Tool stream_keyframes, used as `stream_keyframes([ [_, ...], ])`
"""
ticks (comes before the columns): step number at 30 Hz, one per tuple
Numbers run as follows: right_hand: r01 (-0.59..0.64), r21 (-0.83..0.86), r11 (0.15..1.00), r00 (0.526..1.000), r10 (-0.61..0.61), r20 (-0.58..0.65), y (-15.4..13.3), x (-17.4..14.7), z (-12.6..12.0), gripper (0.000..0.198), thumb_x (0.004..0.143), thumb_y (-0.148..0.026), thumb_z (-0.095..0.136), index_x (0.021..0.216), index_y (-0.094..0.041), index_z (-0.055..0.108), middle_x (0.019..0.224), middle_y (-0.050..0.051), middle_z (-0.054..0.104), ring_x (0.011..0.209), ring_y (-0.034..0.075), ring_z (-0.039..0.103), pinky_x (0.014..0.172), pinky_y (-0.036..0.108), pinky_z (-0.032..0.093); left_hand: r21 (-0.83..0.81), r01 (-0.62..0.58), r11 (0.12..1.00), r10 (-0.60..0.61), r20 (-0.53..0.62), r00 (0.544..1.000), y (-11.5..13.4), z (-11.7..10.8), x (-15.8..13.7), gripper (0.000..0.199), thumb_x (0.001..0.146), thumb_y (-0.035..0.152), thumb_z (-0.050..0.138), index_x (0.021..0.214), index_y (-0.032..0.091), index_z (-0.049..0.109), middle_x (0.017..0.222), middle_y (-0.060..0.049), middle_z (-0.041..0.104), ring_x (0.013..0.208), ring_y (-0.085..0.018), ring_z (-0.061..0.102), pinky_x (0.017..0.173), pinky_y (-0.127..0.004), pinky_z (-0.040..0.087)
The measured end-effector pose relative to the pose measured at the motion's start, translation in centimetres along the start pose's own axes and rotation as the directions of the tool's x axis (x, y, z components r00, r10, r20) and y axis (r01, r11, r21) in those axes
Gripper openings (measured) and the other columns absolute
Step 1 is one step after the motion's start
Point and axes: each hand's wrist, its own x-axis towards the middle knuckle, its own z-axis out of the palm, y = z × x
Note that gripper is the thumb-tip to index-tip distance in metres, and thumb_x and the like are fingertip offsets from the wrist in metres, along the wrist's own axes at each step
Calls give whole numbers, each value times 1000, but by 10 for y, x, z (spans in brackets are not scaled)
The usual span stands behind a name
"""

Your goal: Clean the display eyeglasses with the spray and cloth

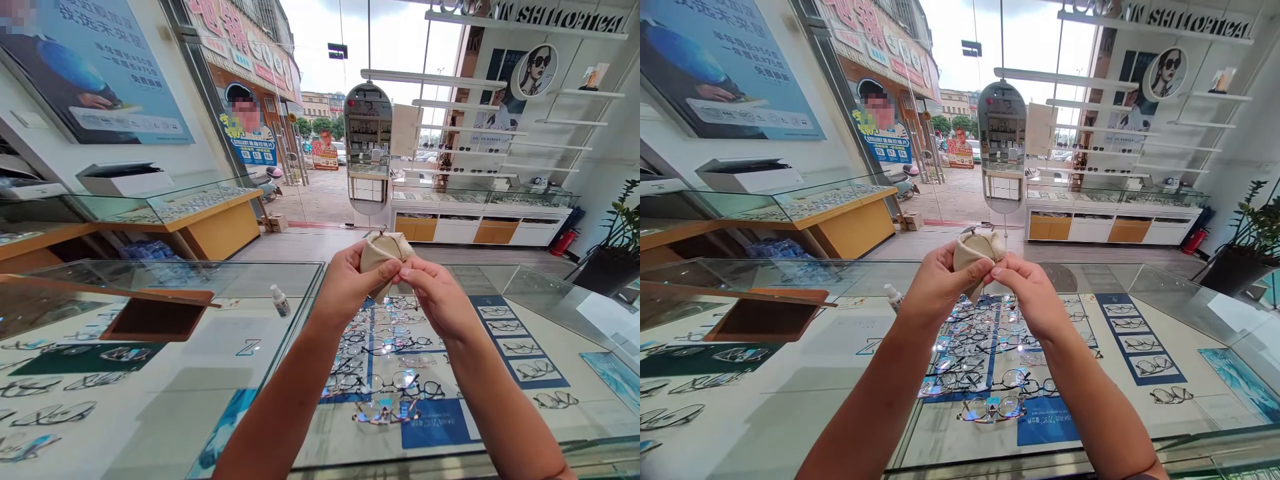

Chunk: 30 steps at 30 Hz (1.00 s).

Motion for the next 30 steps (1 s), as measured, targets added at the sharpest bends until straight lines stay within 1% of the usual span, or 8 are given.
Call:
stream_keyframes([
  [8, 26, -37, 999, 997, -24, 76, 2, -6, 4, 19, 88, -40, 72, 76, -26, 77, 96, 1, 66, 99, 21, 59, 98, 39, 43, 13, -193, 981, 193, -113, 975, -10, 14, -2, 51, 69, 61, 95, 82, 18, 71, 66, 3, 65, 56, -8, 53, 53, -21, 46],
  [11, 38, -63, 997, 995, -32, 93, 2, -6, 7, 20, 90, -40, 72, 76, -26, 77, 93, 1, 65, 98, 21, 59, 98, 39, 43, 34, -240, 970, 242, -188, 952, -13, 20, -7, 52, 77, 66, 89, 80, 19, 67, 64, 4, 62, 54, -7, 49, 52, -21, 43],
  [14, 48, -67, 997, 992, -40, 116, 0, -6, 9, 20, 89, -40, 74, 75, -26, 77, 95, 1, 65, 100, 22, 59, 100, 40, 44, 61, -247, 967, 255, -230, 939, -12, 21, -9, 58, 86, 72, 77, 68, 20, 57, 54, 5, 51, 49, -8, 43, 47, -23, 37],
  [16, 44, -41, 998, 992, -39, 118, -2, -5, 8, 20, 87, -41, 75, 74, -26, 77, 94, 2, 66, 100, 22, 60, 100, 40, 45, 47, -206, 977, 211, -173, 962, -9, 17, -8, 63, 90, 75, 70, 64, 21, 54, 50, 5, 47, 46, -8, 42, 44, -23, 34],
  [19, 5, 14, 1000, 995, -6, 103, -6, -3, 3, 21, 84, -42, 77, 71, -25, 77, 88, 2, 68, 93, 21, 60, 98, 41, 48, 33, -83, 996, 82, 33, 996, 0, 3, -4, 63, 87, 79, 69, 71, 19, 64, 56, 1, 56, 51, -11, 54, 45, -24, 41],
  [23, -58, 59, 997, 994, 52, 94, -11, -2, -2, 20, 78, -44, 80, 71, -26, 77, 79, 2, 68, 87, 21, 61, 94, 41, 50, 48, -26, 999, 15, 215, 977, 12, -12, -1, 54, 81, 68, 85, 93, 16, 74, 76, -5, 71, 67, -15, 66, 58, -25, 54],
  [27, -84, 120, 989, 991, 70, 114, -8, -1, 0, 23, 77, -46, 82, 69, -25, 76, 75, 2, 65, 86, 21, 61, 91, 40, 52, 43, -102, 994, 90, 226, 970, 15, -6, -3, 50, 76, 55, 93, 102, 16, 75, 84, -6, 75, 75, -17, 70, 69, -28, 59],
  [30, -66, 137, 988, 985, 43, 166, -5, -2, 3, 25, 81, -47, 81, 69, -26, 76, 79, 2, 66, 87, 21, 62, 95, 43, 51, 57, -187, 981, 179, 129, 975, 13, 5, -6, 45, 75, 55, 93, 93, 18, 73, 76, -3, 72, 66, -14, 66, 64, -27, 56],
])
